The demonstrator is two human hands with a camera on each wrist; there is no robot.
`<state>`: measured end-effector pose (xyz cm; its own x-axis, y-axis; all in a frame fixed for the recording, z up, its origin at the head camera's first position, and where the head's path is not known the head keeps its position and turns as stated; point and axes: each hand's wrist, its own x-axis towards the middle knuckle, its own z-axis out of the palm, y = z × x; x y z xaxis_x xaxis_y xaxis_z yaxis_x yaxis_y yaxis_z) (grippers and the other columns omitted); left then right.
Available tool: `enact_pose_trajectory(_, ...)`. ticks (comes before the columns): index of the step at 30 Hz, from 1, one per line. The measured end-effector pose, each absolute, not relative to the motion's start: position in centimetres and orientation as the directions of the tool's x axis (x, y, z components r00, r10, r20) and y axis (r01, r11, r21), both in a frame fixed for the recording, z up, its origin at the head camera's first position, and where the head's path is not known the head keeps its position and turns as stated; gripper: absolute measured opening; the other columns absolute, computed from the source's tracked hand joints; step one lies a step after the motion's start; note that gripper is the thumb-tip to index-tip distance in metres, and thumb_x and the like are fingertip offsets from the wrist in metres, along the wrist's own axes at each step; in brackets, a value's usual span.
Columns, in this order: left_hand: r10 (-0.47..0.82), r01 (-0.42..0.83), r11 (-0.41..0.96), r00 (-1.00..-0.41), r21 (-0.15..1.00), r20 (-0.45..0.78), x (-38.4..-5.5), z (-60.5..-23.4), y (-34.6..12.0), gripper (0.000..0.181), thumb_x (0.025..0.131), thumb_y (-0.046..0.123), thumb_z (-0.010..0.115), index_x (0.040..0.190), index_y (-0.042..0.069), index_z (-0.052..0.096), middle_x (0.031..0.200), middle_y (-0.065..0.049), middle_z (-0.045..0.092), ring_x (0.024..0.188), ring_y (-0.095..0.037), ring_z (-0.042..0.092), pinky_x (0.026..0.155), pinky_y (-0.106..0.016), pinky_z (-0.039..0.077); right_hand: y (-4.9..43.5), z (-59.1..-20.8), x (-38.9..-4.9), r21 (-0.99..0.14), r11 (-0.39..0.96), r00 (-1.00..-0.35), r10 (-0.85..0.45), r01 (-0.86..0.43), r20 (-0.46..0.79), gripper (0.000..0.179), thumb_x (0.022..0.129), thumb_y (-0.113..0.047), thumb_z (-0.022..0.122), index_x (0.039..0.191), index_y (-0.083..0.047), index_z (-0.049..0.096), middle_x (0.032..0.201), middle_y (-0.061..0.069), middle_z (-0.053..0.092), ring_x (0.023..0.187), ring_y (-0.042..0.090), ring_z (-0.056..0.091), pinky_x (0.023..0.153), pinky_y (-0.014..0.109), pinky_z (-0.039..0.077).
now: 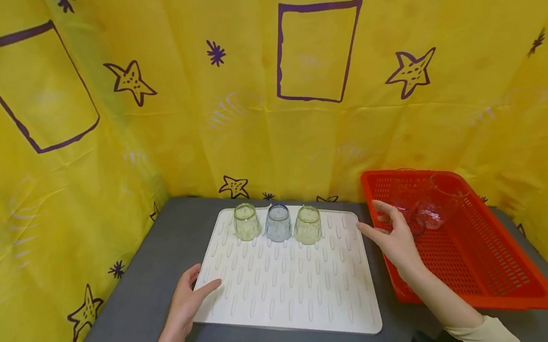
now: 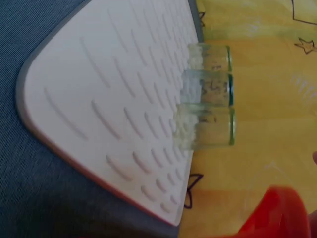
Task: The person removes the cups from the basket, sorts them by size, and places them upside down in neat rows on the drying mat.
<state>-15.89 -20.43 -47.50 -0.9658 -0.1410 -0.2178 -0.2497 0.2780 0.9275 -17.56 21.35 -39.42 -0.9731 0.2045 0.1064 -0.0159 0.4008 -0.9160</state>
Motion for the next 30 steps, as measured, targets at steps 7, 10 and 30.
enact_pose_trajectory(7,-0.143,-0.262,0.283,-0.963,0.923,-0.229,-15.9,-47.7,-20.5,0.09,0.075,0.03,0.076,0.141,-0.001,0.023,0.142,-0.023,0.026,0.13,-0.034,0.026,0.102,-0.049,0.028,23.7,-39.8,-17.2,-0.903,0.43,-0.958,0.264,0.011,0.114,0.07,0.08,-0.042,0.068,0.137,-0.017,0.037,0.129,0.012,0.038,0.11,0.03,0.038,0.084,0.03,0.044)
enact_pose_trajectory(10,-0.144,-0.261,0.277,-0.963,0.925,-0.229,-15.9,-47.7,-20.5,0.089,0.076,0.029,0.076,0.141,-0.001,0.023,0.141,-0.023,0.027,0.13,-0.034,0.026,0.103,-0.048,0.028,24.8,-40.3,-17.3,-0.893,0.45,-0.953,0.27,0.0,0.136,0.069,0.08,-0.04,0.069,0.137,-0.017,0.038,0.126,0.014,0.039,0.106,0.03,0.04,0.078,0.029,0.048)
enact_pose_trajectory(30,-0.134,-0.266,0.293,-0.963,0.918,-0.236,-15.7,-47.4,-20.3,0.09,0.077,0.029,0.074,0.142,0.0,0.021,0.142,-0.023,0.025,0.131,-0.034,0.024,0.102,-0.049,0.028,29.6,-40.8,-17.8,-0.748,0.647,-0.951,0.301,0.144,0.077,0.086,0.076,-0.038,0.073,0.138,0.001,0.028,0.134,0.03,0.025,0.118,0.046,0.021,0.088,0.061,0.027)
